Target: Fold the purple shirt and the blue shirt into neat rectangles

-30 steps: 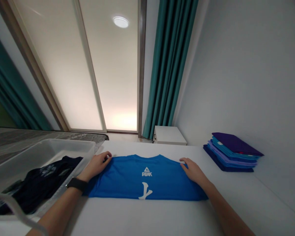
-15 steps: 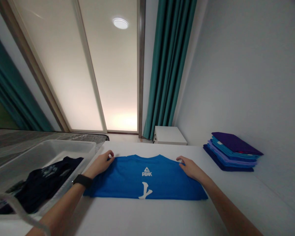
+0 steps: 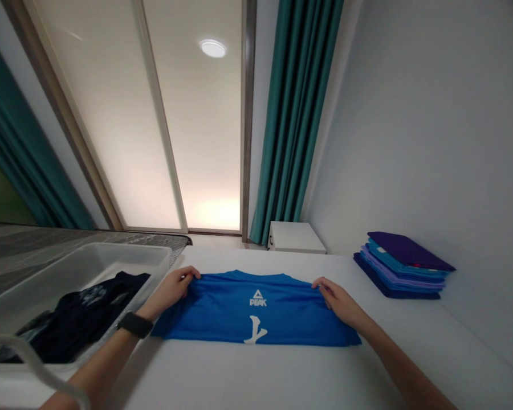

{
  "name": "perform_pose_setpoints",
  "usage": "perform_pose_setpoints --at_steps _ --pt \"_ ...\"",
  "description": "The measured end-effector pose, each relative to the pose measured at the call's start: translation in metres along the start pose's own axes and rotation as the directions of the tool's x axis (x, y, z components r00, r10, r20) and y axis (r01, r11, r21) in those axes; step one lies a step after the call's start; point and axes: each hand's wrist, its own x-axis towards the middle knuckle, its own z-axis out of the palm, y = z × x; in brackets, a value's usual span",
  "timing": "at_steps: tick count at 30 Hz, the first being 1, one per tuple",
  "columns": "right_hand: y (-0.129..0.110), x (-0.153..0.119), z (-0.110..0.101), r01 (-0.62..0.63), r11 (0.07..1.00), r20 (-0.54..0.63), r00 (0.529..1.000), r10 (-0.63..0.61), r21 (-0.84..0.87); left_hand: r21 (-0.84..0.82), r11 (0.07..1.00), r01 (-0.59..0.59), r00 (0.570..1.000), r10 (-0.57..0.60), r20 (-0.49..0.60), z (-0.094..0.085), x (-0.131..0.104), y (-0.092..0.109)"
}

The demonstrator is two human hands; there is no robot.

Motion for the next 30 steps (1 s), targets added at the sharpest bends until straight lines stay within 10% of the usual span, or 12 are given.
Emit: perform_pose_setpoints --at_steps 12,21,30 --pt "-0.011 -0.051 0.003 0.095 0.983 0.014 0.995 -0.094 -0.156 0.228 0.924 -0.306 0.952 0.302 0.056 -0.014 -0.064 0.008" --pt "-0.010 -0.065 0.006 -0.033 0.963 -0.029 0.999 0.026 -0.267 0.251 0.947 -0.199 0.980 0.187 0.070 -0.009 -0.074 -0.008" --pt "-0.001 -0.054 0.025 0.036 0.825 -0.152 0.977 -0.146 -0.564 0.275 0.947 -0.164 0.983 0.180 -0.034 0.004 -0.077 -0.010"
